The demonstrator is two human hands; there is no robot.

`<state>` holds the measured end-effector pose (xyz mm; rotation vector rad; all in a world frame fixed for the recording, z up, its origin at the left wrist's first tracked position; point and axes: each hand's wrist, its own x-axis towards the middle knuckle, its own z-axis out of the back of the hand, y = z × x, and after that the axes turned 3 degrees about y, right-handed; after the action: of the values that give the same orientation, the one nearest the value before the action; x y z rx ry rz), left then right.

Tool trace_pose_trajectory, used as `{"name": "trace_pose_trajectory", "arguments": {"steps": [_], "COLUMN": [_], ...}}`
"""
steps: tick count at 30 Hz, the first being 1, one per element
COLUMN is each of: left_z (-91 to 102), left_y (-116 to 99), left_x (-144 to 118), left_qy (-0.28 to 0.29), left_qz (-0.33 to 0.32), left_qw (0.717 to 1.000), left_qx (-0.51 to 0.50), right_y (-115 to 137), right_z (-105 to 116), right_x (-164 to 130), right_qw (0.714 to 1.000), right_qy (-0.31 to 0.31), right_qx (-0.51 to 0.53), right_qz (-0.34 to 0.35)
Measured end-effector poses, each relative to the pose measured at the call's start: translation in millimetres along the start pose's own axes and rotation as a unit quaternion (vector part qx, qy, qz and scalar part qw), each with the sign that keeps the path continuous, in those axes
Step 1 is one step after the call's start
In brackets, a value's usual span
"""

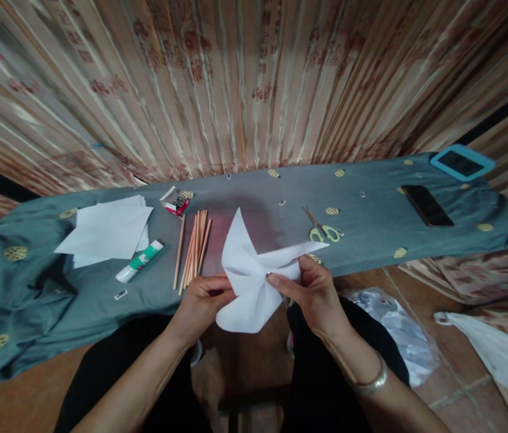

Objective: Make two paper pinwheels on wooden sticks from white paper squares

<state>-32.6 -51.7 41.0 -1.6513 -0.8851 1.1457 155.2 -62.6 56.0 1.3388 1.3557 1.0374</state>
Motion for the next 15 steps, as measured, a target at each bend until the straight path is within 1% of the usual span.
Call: {"name": "trace_pose_trajectory", "arguments": {"steps": [3,5,15], "left_z": [-1.4,-2.5,-5.9], "left_y": [2,3,11], "left_x": [1,2,1], "left_qy": [-0.002,-0.003,-0.032], "left_qz": [-0.001,0.004,0.021], "left_qw": [1.0,1.0,0.996], "left_qx": [-0.007,-0.013,-0.078], "right_y": [-6,-9,-15], "right_z": [1,1,1], "right_x": [6,7,10], "right_qw": [0.999,0.998,0.997], "right_qy": [-0.01,-0.008,0.011], "right_qx": [0.028,0.036,0.013], "right_qz": [-0.043,-0.059,-0.071]}}
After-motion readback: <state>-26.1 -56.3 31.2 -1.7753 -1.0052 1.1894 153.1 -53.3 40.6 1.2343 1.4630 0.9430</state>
